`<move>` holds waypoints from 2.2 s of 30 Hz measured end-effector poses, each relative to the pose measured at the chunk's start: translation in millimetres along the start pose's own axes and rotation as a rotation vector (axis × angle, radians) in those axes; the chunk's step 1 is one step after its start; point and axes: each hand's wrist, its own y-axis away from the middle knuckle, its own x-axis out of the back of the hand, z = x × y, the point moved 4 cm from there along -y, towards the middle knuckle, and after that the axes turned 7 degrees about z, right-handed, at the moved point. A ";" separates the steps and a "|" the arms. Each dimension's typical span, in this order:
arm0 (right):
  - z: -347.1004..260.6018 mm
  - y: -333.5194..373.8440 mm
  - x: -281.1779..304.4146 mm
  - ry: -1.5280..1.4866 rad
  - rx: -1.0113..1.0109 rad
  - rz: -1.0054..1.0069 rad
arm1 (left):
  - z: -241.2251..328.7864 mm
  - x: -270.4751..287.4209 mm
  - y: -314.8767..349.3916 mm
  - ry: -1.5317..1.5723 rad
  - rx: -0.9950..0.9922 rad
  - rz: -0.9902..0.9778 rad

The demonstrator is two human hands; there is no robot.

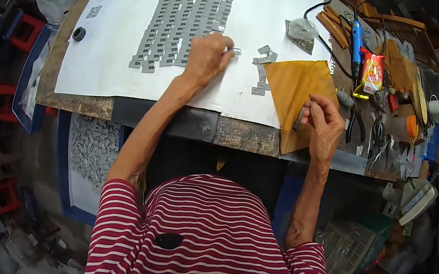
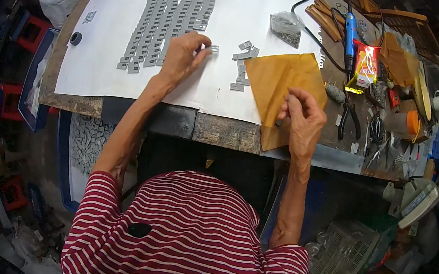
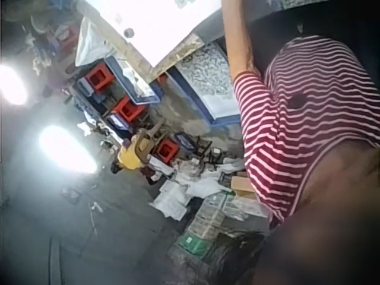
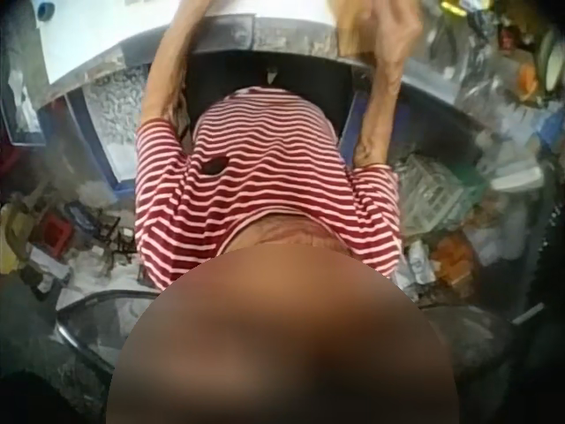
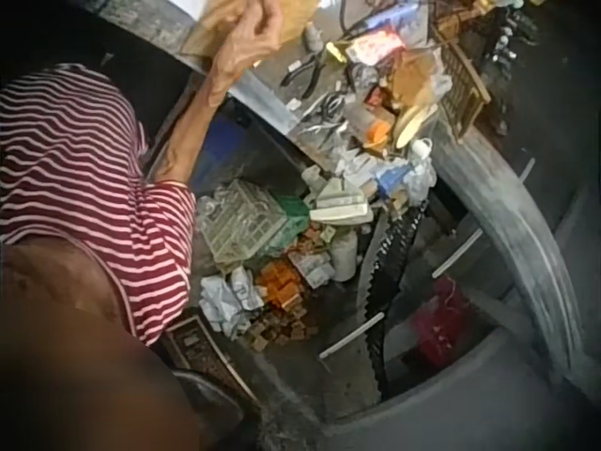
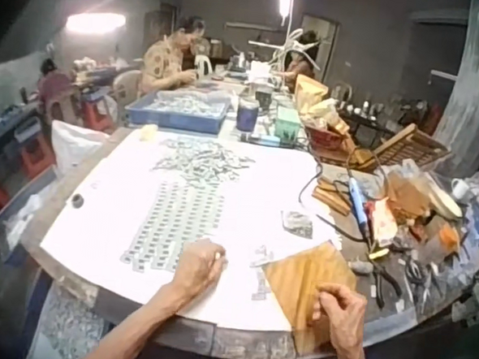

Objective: Sanding the edges of small metal rectangular pieces on a piece of sandpaper at a workbench.

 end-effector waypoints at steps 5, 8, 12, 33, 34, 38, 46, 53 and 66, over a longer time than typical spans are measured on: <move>0.1 8.0 26.0 0.073 0.043 0.123 | -15.2 -4.7 -3.7 -0.271 -0.030 0.075; 6.5 9.0 39.5 0.147 0.091 0.160 | -22.6 -9.3 -3.9 -0.394 0.017 0.045; 22.2 9.3 54.5 0.289 0.137 0.252 | -30.9 -11.4 -9.0 -0.478 0.048 0.008; 58.9 4.7 72.5 0.599 0.347 0.336 | 19.6 -72.3 -44.7 -0.215 0.073 -0.231; 58.9 5.0 72.6 0.635 0.412 0.324 | 19.0 -75.2 -45.9 -0.263 0.119 -0.273; 58.9 6.0 72.6 0.612 0.381 0.319 | 12.6 -77.8 -48.5 -0.233 0.158 -0.271; 50.2 10.4 71.1 0.601 0.355 0.304 | 11.9 -79.5 -42.9 -0.208 0.166 -0.238; 24.9 10.7 52.1 0.483 0.361 0.297 | 2.8 -75.3 -37.1 0.055 0.102 -0.066; 39.8 -17.4 31.3 0.700 0.371 0.099 | 32.7 -21.7 -6.4 0.325 0.215 -0.053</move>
